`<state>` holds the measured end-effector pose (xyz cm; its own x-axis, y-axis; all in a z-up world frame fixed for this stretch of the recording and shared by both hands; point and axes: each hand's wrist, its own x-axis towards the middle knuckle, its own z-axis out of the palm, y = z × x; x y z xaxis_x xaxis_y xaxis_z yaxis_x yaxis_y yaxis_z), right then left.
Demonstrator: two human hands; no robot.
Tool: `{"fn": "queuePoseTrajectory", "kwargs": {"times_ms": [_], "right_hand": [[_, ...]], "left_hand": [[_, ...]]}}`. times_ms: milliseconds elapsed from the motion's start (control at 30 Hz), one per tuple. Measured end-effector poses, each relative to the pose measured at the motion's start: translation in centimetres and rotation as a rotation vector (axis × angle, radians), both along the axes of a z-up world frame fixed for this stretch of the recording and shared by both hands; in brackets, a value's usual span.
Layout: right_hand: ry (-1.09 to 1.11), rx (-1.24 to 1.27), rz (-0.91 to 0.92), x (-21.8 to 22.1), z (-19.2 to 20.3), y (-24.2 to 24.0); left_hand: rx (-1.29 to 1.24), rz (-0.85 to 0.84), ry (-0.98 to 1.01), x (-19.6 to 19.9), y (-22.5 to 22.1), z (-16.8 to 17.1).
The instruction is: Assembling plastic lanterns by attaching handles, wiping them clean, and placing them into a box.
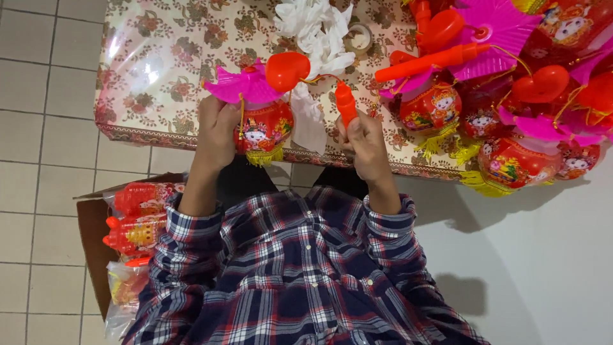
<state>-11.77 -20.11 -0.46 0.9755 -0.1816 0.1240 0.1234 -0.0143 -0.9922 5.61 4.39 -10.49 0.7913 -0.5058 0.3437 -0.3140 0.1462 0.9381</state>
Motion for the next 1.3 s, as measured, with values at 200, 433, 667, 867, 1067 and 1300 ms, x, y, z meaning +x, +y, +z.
{"fn": "queuePoseTrajectory", "kwargs": {"times_ms": [200, 433, 667, 867, 1067, 1300], "right_hand": [[0.049, 0.034, -0.045, 0.5, -1.4, -0.3], [0.038, 0.01, -0.032, 0.4, -2.1, 0.0], [0.033, 0.115, -0.061, 0.3, -0.9, 0.4], [0.029, 0.135, -0.073, 0.0, -1.9, -0.4], [-0.005, 0.009, -0.104, 0.2, -0.9, 0.3], [-0.02, -0.052, -0.092, 0.1, 0.2, 0.6]], "left_hand": [[-0.021, 0.042, 0.022, -1.2, -0.7, 2.7], [-0.004, 0.005, -0.017, -1.4, -0.7, 3.4], [-0.021, 0.016, -0.003, -1.4, -0.7, 3.0], [-0.023, -0.001, -0.034, -1.9, -0.8, 4.7], [-0.018, 0.035, -0.035, -1.7, -0.7, 4.5], [-0.035, 0.03, -0.015, -2.9, -1.2, 6.9]]}}
